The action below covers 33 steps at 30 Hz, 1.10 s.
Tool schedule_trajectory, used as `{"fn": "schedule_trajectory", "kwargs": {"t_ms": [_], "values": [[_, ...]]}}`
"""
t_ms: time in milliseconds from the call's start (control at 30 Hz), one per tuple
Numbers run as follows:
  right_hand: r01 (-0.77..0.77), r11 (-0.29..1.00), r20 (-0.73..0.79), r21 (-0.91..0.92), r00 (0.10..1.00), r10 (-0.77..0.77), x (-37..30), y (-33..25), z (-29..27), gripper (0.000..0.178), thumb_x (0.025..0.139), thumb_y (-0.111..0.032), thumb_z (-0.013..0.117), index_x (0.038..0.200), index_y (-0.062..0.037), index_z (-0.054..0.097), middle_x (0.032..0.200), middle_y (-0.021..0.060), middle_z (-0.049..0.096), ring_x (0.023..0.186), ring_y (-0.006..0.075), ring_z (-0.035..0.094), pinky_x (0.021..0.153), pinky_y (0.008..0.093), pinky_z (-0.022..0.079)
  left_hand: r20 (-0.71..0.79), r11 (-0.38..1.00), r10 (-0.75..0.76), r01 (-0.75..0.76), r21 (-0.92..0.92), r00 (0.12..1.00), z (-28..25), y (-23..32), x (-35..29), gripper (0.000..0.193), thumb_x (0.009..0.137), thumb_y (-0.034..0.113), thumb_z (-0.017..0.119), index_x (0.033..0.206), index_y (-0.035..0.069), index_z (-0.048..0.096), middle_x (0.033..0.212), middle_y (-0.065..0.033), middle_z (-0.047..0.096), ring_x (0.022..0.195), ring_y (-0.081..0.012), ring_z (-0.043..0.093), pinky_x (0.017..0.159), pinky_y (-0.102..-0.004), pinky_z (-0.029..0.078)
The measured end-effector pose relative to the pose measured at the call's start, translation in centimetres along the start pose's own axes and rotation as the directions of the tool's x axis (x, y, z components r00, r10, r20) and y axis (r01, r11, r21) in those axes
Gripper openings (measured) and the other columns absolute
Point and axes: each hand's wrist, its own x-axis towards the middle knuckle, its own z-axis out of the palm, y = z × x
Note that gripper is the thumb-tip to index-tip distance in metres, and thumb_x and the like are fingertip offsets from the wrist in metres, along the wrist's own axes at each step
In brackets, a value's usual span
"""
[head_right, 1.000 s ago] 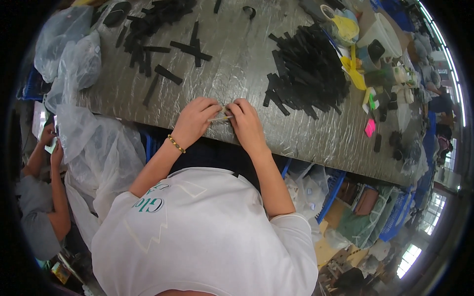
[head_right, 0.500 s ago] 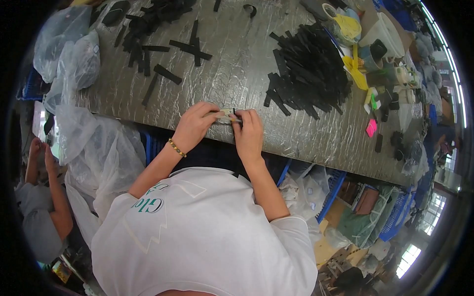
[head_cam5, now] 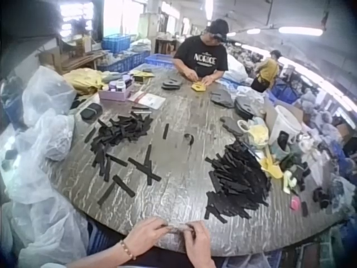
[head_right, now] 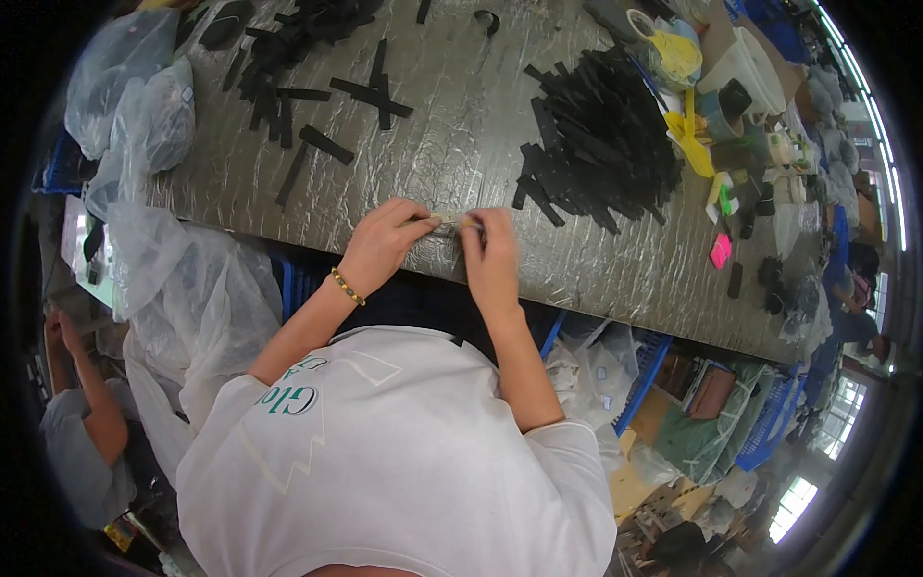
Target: Applying adhesive to small black leather strips for shoe assembly.
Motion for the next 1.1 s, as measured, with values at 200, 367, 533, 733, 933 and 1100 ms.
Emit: {"fn": "schedule_trajectory", "kwargs": {"t_ms": [200,367,533,733,933,1100], "values": [[-0.182,0.955,0.025,0.236,0.983,0.181,1.3,-0.2,-2.6,0.029,0.105,-0.019,0.049,0.091,0.0022,0.063,0.081,0.0108,0.063,0.073,0.0198,0.062,0.07,0.0325,0.049,0.094,0.998,-0.056,0.058,-0.02,0.994,-0.3,0.1,0.0,0.034,0.076,0.001,0.062,0.107,0.009,0.073,0.094,-0.006,0.062,0.092,-0.0256,0.061,0.08,-0.0367,0.052],[-0.266,0.909,0.154,0.319,0.961,0.228,0.7,0.7,-1.1,0.022,0.099,-0.018,0.062,0.097,0.0035,0.068,0.08,0.0097,0.071,0.071,0.0133,0.068,0.066,0.0258,0.053,0.078,0.999,-0.04,0.042,-0.016,0.996,-0.3,0.2,0.1,0.036,0.076,0.001,0.061,0.109,0.01,0.073,0.094,-0.0057,0.062,0.092,-0.0249,0.061,0.079,-0.0361,0.052],[-0.219,0.946,0.138,0.238,0.972,0.19,0.6,0.9,-0.4,0.02,0.095,-0.015,0.067,0.095,0.0049,0.069,0.08,0.0118,0.072,0.068,0.0144,0.068,0.065,0.0274,0.052,0.069,0.999,-0.035,0.036,-0.008,0.997,-0.1,0.0,0.0,0.035,0.077,0.001,0.061,0.108,0.01,0.073,0.094,-0.0054,0.061,0.091,-0.0247,0.061,0.078,-0.0359,0.052],[-0.201,0.965,0.124,0.17,0.976,0.181,0.8,0.7,-0.2,0.02,0.094,-0.014,0.067,0.094,0.0051,0.07,0.079,0.0123,0.071,0.063,0.016,0.066,0.061,0.0292,0.051,0.067,0.999,-0.037,0.038,-0.009,0.997,-0.1,0.1,0.0,0.033,0.078,0.002,0.061,0.108,0.01,0.073,0.093,-0.0052,0.061,0.091,-0.0245,0.061,0.077,-0.0358,0.052],[-0.144,0.977,0.095,0.158,0.987,0.13,0.9,0.8,0.0,0.019,0.094,-0.014,0.067,0.092,0.0046,0.07,0.078,0.0126,0.07,0.063,0.0157,0.066,0.06,0.0288,0.05,0.073,0.999,-0.045,0.047,-0.021,0.996,-0.2,0.1,0.2,0.031,0.079,0.002,0.061,0.107,0.01,0.073,0.092,-0.0047,0.061,0.089,-0.0244,0.061,0.077,-0.0361,0.052],[-0.163,0.979,0.169,0.118,0.975,0.142,0.7,0.4,-0.8,0.019,0.096,-0.012,0.065,0.094,0.0065,0.07,0.081,0.0074,0.072,0.073,0.0107,0.068,0.068,0.0246,0.052,0.075,0.998,-0.049,0.051,-0.022,0.996,-0.3,0.1,0.3,0.03,0.08,0.002,0.061,0.105,0.01,0.074,0.091,-0.0043,0.061,0.089,-0.024,0.061,0.077,-0.0358,0.052]]}}
